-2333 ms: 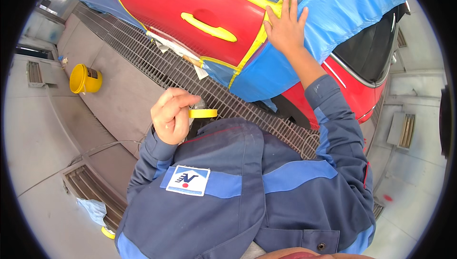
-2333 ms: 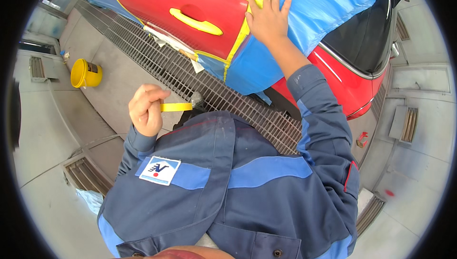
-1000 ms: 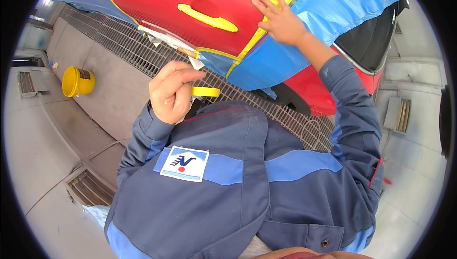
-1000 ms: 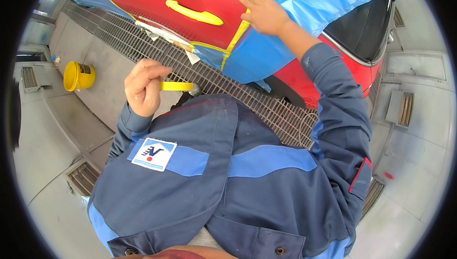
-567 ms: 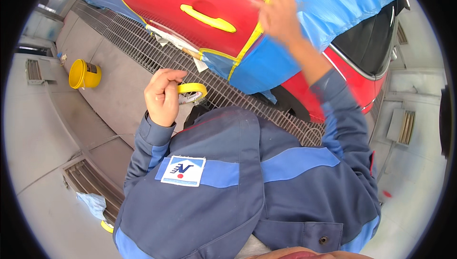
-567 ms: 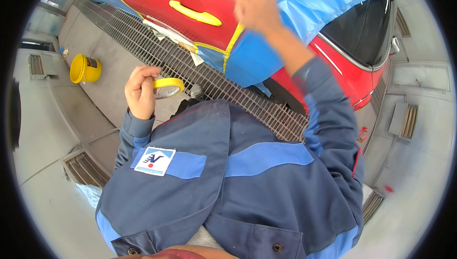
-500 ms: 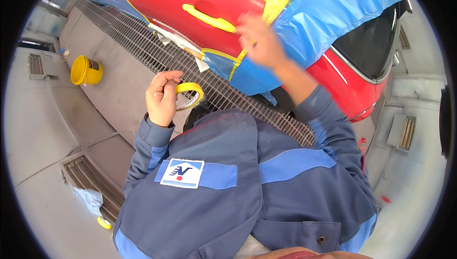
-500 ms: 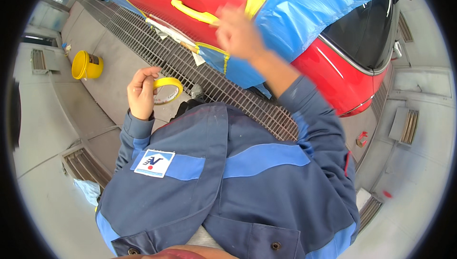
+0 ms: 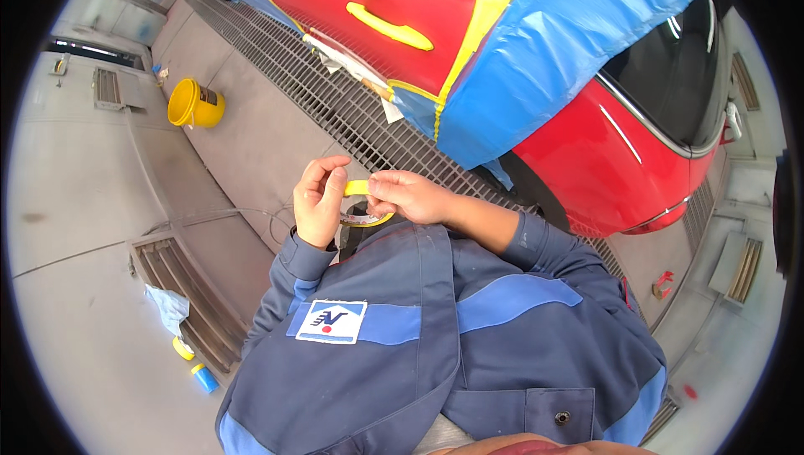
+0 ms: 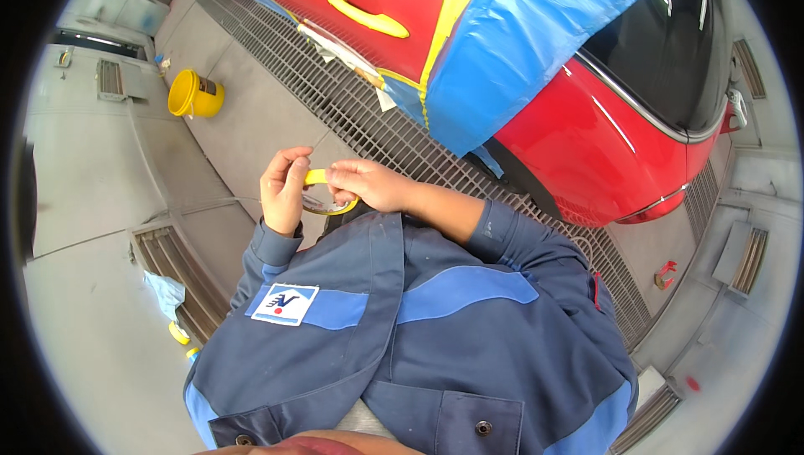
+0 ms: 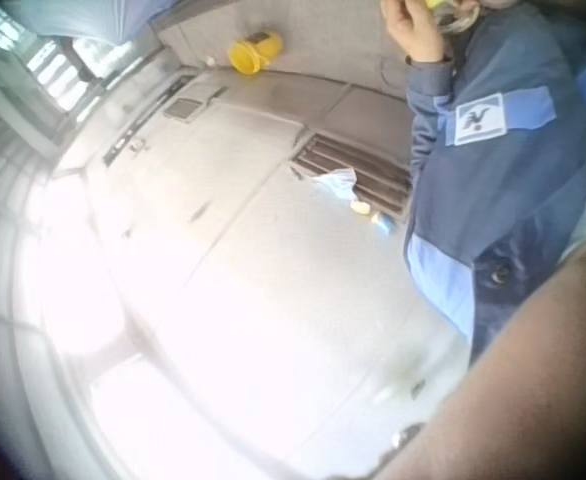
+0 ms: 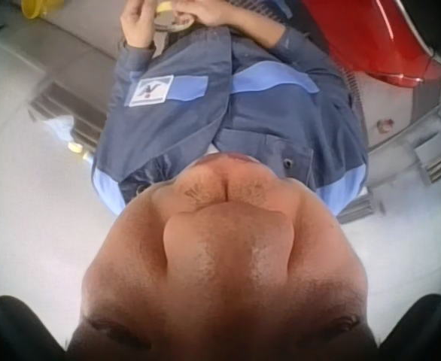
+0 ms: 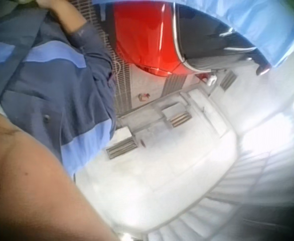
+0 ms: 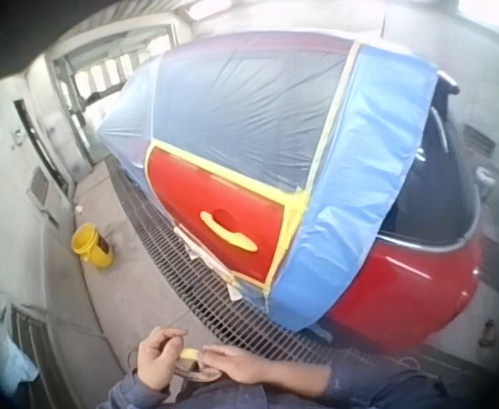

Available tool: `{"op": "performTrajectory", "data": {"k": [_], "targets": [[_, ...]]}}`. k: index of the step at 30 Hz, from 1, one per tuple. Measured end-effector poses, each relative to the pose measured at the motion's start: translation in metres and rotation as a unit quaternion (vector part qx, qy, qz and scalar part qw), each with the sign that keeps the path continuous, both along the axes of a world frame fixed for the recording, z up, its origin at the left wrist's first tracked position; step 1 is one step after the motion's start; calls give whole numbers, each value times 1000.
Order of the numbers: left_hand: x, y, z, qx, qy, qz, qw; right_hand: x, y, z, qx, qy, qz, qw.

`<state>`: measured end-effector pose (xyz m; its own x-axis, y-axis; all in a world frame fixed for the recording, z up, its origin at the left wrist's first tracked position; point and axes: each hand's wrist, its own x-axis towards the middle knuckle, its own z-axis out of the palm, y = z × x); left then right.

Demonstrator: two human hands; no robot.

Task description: The person applies yellow masking tape along the edges of a red car hood to protect adjacent areas. They then dip a sanding block and cloth into a yellow bucket of water and wipe the hood surface repeatedly.

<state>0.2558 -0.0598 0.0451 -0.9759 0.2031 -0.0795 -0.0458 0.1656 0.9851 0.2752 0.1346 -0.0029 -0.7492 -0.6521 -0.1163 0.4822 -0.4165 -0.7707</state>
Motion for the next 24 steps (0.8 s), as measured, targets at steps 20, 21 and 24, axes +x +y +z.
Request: {"op": "performTrajectory", "data": {"k": [20,21,24], "targets": [[-21,-86,-3,268,-138,-70,951,1,-70,56,21,63,-13,998],[-23,-95,-5,292,-142,-65,944,-2,-76,54,53,73,-12,996],[-25,-117,-6,277,-124,-68,951,-6,-97,41,38,6,-33,999]]}}
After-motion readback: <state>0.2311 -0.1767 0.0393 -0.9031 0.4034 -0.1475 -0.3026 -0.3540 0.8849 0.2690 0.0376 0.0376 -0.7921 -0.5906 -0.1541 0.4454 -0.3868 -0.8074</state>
